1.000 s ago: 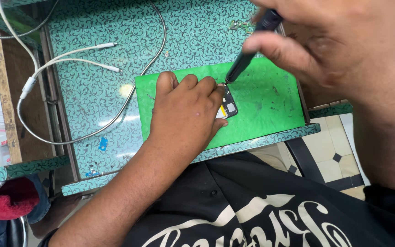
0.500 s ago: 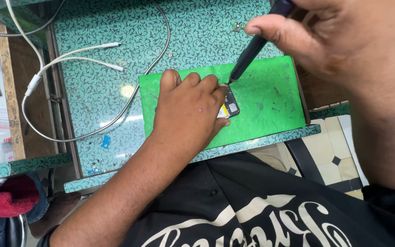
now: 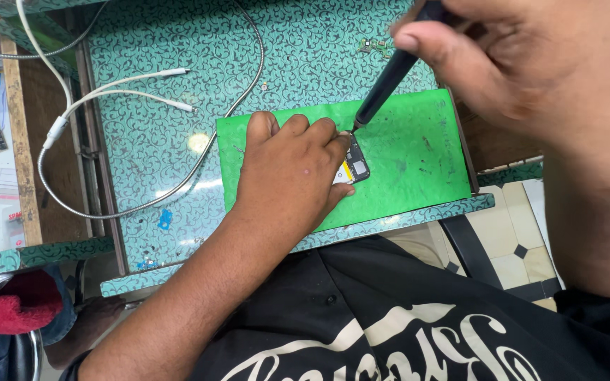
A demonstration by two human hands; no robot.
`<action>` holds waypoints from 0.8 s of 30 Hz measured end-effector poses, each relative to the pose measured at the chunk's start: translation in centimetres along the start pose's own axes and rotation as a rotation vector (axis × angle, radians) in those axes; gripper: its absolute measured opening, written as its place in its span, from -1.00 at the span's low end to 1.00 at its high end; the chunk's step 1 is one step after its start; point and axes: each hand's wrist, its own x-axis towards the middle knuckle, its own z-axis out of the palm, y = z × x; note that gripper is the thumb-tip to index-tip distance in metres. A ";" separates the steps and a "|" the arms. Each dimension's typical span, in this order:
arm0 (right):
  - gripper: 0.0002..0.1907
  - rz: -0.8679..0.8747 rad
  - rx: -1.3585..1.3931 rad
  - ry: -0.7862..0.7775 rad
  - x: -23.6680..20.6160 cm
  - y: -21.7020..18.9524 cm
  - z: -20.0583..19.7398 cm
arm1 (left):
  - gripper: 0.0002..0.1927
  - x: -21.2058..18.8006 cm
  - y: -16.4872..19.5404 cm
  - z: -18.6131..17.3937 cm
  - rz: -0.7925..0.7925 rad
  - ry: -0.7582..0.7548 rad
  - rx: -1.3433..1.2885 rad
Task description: The person repairs a disassembled smartphone on a green mat, handling the battery, small internal components and a flex cable, then uses a screwdriver to unscrew and work on the phone's internal parts.
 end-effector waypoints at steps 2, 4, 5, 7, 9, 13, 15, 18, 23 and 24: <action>-0.72 -0.034 -0.023 0.015 -0.1 0.1 0.0 | -0.45 0.0 0.0 0.0 -0.004 0.000 -0.012; -0.74 -0.136 -0.055 0.050 -0.2 0.3 0.0 | -0.45 0.0 0.0 0.0 -0.001 0.002 -0.016; -0.74 -0.163 -0.055 0.057 -0.3 0.4 0.0 | -0.45 0.0 0.0 0.0 0.001 0.001 -0.013; -0.72 -0.142 -0.016 0.046 -0.4 0.6 0.0 | -0.45 -0.2 0.0 0.0 0.008 0.009 -0.005; -0.73 -0.158 -0.016 0.068 -0.4 0.6 0.1 | -0.43 -0.1 -0.1 0.0 0.021 0.025 0.002; -0.69 -0.193 -0.243 0.112 0.0 0.2 0.1 | -0.43 0.0 -0.1 -0.1 0.018 0.017 -0.005; -0.69 -0.142 -0.192 0.096 0.1 -0.3 0.0 | -0.43 0.0 -0.1 -0.1 0.015 -0.003 -0.003; -0.71 -0.025 0.008 0.049 0.0 -0.7 -0.3 | -0.43 0.1 0.0 -0.1 0.019 -0.010 0.008; -0.72 -0.219 -0.311 0.155 0.3 -0.4 0.1 | -0.42 0.1 -0.1 -0.1 0.019 0.009 0.007; -0.76 -0.208 -0.248 0.154 0.1 -0.2 0.2 | -0.42 0.0 0.0 -0.1 0.016 0.009 0.005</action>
